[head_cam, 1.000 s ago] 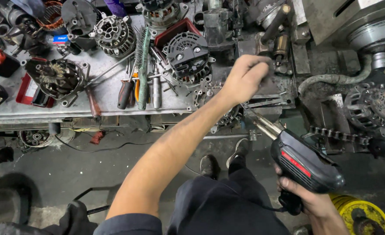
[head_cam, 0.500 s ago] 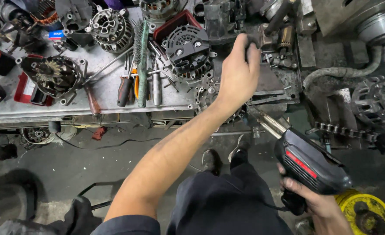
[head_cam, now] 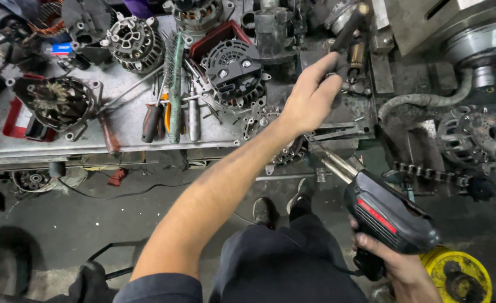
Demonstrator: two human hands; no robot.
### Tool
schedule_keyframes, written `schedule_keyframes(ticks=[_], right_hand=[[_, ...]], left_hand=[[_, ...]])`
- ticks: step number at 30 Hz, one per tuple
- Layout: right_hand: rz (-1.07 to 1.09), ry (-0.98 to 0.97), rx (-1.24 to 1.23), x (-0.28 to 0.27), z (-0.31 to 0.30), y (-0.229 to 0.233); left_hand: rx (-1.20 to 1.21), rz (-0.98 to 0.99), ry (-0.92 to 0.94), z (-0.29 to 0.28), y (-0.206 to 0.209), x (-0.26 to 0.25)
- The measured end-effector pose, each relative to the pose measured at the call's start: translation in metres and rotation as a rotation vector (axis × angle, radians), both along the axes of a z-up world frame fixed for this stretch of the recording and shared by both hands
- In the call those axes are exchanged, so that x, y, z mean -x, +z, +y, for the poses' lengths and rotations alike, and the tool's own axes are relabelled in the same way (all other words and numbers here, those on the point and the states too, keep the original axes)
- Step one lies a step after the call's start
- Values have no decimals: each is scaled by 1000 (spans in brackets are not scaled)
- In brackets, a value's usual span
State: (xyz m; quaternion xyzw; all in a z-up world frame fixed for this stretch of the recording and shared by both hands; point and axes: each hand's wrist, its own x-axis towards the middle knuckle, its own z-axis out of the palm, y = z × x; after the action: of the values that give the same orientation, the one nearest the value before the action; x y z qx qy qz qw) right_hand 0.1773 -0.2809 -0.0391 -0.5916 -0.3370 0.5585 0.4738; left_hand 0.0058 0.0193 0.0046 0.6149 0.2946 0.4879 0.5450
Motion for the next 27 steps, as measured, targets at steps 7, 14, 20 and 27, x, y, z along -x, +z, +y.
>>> schedule_keyframes(ticks=[7,14,20,27], right_hand=[[66,-16,18,2,3,6],[149,44,10,-6,0,-5],[105,61,-33,7,12,17],[139,27,-8,4,6,6]], left_hand=[[-56,137,-466,12,-9,-13],[-56,99,-314,11,-7,6],[-432,-77,-234,13,27,26],[-132,47,-131,9,6,-4]])
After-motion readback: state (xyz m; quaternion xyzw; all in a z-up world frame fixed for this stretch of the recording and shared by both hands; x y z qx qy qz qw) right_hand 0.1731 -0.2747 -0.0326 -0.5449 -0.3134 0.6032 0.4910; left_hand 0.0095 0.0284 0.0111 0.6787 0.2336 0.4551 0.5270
